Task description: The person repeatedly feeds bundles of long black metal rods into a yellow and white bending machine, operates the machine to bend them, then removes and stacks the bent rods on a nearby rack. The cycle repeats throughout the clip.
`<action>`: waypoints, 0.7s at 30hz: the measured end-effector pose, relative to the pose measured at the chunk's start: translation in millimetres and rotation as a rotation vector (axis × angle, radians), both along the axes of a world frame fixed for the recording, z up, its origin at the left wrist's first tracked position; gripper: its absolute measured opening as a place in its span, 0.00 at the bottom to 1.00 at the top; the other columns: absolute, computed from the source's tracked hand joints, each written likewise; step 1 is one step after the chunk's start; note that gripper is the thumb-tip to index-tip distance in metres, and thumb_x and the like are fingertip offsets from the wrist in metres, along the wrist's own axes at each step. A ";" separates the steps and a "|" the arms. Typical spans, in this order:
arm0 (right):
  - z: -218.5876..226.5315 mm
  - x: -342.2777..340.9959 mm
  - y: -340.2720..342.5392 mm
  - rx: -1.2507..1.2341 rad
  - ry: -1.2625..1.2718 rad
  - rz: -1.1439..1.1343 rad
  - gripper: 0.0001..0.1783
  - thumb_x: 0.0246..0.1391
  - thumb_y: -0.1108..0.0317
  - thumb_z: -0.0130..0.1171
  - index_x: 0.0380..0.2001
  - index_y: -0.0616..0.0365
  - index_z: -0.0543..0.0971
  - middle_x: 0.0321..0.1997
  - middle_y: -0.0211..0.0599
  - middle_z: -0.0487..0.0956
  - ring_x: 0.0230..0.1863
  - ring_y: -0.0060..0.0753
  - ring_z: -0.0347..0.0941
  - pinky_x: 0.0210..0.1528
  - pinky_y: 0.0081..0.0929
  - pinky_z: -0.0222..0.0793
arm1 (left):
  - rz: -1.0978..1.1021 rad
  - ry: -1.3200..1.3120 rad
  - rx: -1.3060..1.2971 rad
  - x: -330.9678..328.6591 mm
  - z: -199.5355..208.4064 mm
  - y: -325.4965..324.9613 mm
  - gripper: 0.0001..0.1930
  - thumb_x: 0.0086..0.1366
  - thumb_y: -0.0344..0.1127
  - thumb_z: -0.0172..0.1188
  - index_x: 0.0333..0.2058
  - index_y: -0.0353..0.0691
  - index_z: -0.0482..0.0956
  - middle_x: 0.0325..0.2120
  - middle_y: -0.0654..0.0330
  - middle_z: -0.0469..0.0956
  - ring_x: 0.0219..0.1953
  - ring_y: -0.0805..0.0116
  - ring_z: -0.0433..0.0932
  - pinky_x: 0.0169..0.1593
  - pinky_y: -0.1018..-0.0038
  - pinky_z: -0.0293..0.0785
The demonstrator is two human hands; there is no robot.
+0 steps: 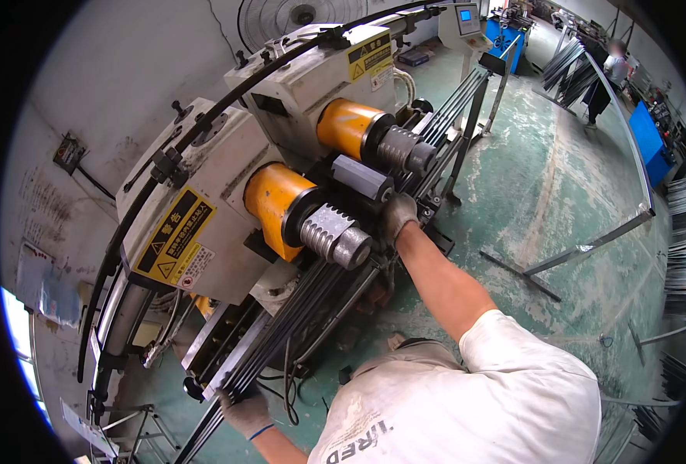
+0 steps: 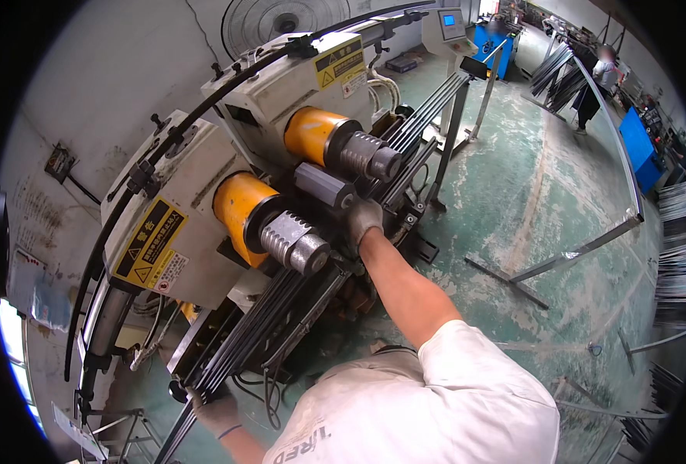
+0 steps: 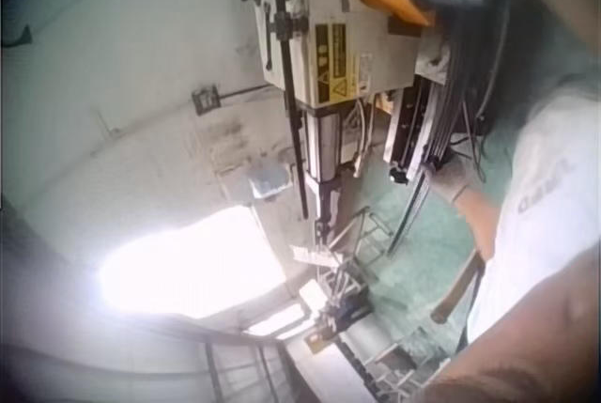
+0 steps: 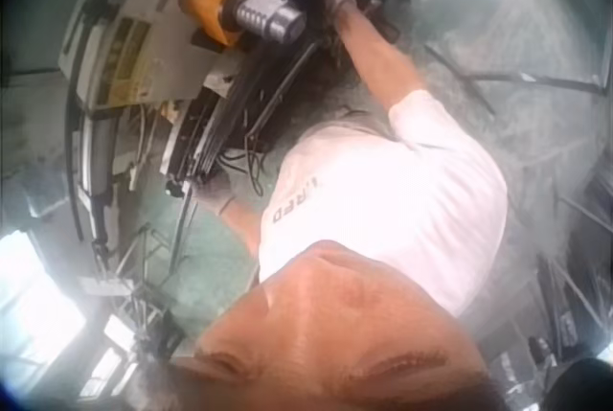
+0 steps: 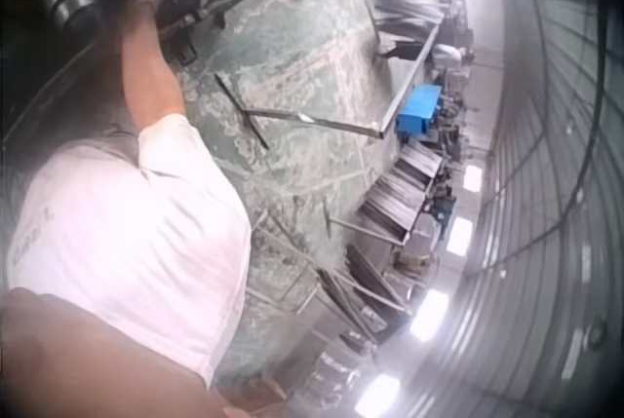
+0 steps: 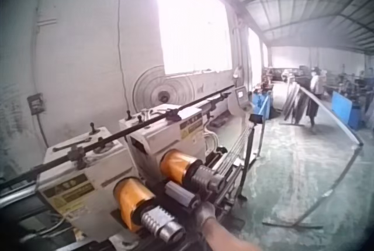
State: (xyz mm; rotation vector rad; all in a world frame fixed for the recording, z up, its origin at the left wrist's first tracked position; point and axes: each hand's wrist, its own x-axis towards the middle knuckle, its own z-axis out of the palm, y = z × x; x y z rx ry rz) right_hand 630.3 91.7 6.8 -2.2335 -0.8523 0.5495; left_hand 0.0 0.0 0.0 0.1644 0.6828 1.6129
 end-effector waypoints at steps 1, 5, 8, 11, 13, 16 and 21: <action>-11.3 -5.9 2.9 0.192 0.298 -0.124 0.22 0.69 0.50 0.64 0.61 0.41 0.87 0.63 0.39 0.88 0.65 0.37 0.85 0.64 0.37 0.80 | -0.121 0.060 0.159 -29.4 -0.2 -4.5 0.20 0.80 0.43 0.62 0.60 0.35 0.86 0.61 0.50 0.87 0.66 0.52 0.83 0.75 0.49 0.73; -77.6 36.3 14.8 0.691 0.734 -0.254 0.21 0.70 0.52 0.60 0.60 0.43 0.87 0.59 0.38 0.90 0.62 0.40 0.86 0.60 0.37 0.82 | 0.169 0.079 -0.123 -76.2 -19.7 18.0 0.17 0.80 0.41 0.60 0.54 0.34 0.89 0.51 0.51 0.91 0.55 0.56 0.90 0.68 0.56 0.83; -27.6 -24.7 16.3 0.814 1.242 -0.379 0.20 0.67 0.54 0.61 0.58 0.43 0.89 0.55 0.35 0.91 0.58 0.41 0.88 0.57 0.36 0.82 | 0.250 0.176 -0.115 -106.4 -32.7 3.0 0.17 0.81 0.41 0.61 0.53 0.33 0.89 0.51 0.52 0.92 0.54 0.56 0.90 0.67 0.60 0.83; -69.6 7.4 8.9 0.898 0.991 -0.323 0.19 0.70 0.57 0.62 0.56 0.55 0.89 0.52 0.41 0.90 0.54 0.38 0.85 0.56 0.37 0.79 | -0.005 0.424 0.166 -46.4 -40.6 23.3 0.23 0.78 0.46 0.66 0.60 0.33 0.86 0.59 0.48 0.87 0.61 0.51 0.85 0.73 0.53 0.77; -109.8 47.0 8.2 0.992 0.786 -0.321 0.19 0.72 0.60 0.62 0.55 0.62 0.88 0.50 0.46 0.90 0.51 0.36 0.84 0.55 0.37 0.78 | 0.064 0.183 -0.170 38.4 -1.4 34.6 0.23 0.78 0.44 0.69 0.58 0.30 0.82 0.63 0.44 0.84 0.64 0.52 0.81 0.74 0.58 0.76; -24.7 -35.1 9.0 0.891 0.894 -0.334 0.21 0.73 0.54 0.66 0.52 0.63 0.89 0.47 0.41 0.90 0.48 0.32 0.84 0.52 0.35 0.77 | -0.031 1.107 -0.035 16.0 -30.1 6.3 0.22 0.84 0.44 0.56 0.58 0.27 0.82 0.64 0.43 0.83 0.66 0.51 0.80 0.71 0.55 0.77; 0.8 -47.1 -13.3 0.835 0.920 -0.342 0.23 0.74 0.51 0.67 0.51 0.64 0.88 0.45 0.36 0.89 0.43 0.28 0.82 0.48 0.32 0.77 | -0.121 0.636 -0.123 89.3 -6.4 20.8 0.25 0.85 0.45 0.55 0.66 0.29 0.80 0.67 0.45 0.82 0.67 0.55 0.81 0.73 0.58 0.73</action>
